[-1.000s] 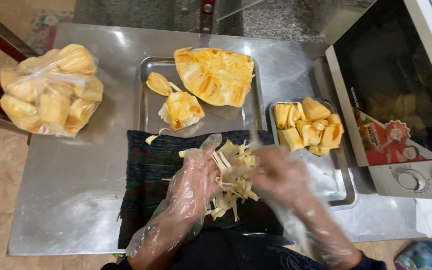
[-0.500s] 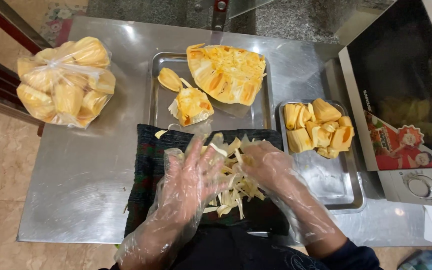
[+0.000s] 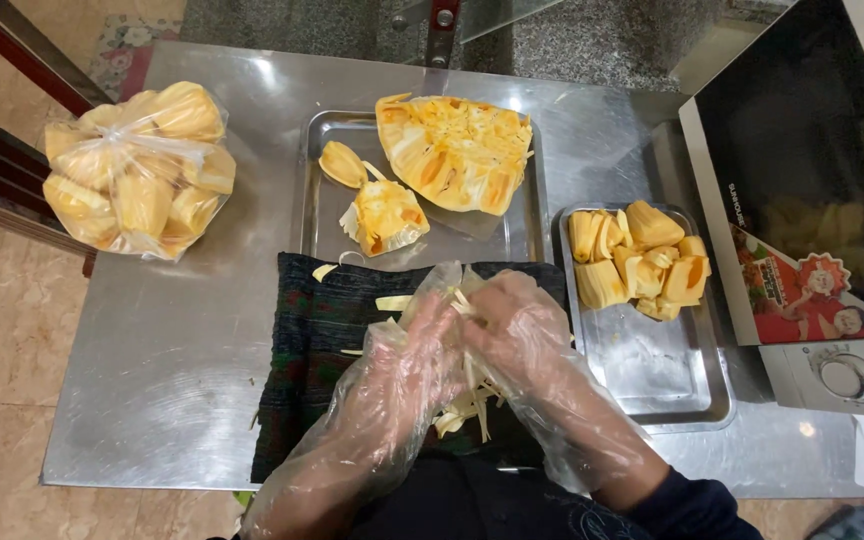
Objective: Peeling jackfruit segments and placing the cleaned fruit into a tray.
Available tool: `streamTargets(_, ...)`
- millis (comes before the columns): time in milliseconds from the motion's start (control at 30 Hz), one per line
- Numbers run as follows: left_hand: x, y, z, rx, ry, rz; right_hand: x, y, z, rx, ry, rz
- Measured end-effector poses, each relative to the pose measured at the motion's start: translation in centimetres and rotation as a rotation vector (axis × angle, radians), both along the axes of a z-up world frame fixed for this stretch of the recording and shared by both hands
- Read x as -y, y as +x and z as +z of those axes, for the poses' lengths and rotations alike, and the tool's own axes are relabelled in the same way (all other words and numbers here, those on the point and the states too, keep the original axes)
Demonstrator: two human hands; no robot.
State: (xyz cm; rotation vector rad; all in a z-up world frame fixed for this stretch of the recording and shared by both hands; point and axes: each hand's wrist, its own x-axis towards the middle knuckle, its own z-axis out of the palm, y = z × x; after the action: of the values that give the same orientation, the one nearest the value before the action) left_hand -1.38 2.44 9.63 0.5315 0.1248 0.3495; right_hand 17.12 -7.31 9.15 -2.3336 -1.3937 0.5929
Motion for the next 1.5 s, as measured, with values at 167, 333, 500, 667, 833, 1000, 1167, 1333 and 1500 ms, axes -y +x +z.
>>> streamTargets(167, -1.4, -0.8, -1.1, 0.201, -0.449, -0.056, 1.6, 1.0, 0.9, -0.04, 0.118, -0.156)
streamTargets(333, -2.1, -4.1, -5.8, 0.407, -0.472, 0.047, 0.6, 1.9, 2.1, -0.215, -0.111, -0.068)
streamTargets(500, -3.1, -4.3, -6.9, 0.46, -0.374, 0.1, 3.4, 3.8, -4.6, 0.477, 0.298, 0.239)
streamTargets(667, -3.3, -5.1, -5.6, 0.403, -0.373, 0.163, 3.1, 3.5, -2.2, 0.116, -0.063, 0.065)
streamTargets(833, -3.0, -4.2, -3.7, 0.392, -0.293, 0.227, 1.8, 1.0, 3.7, -0.115, -0.121, 0.011)
streamTargets(1000, -2.8, -1.3, -3.4, 0.365, -0.212, 0.271, -0.4, -4.5, 9.2, -0.406, -0.171, -0.021)
streamTargets(1167, -4.7, 1.0, -4.4, 0.368, -0.226, 0.409, -2.1, -6.6, -3.2, -0.828, -0.016, 0.35)
streamTargets(1333, -5.3, 0.3, -4.0, 0.416, -0.109, 0.419, -3.2, -7.2, -0.1, -0.754, 0.1, 0.619)
streamTargets(1500, -6.0, -0.6, -3.7, 0.582, -0.368, 0.33, -4.1, -7.5, -2.1, -0.724, 0.146, 0.783)
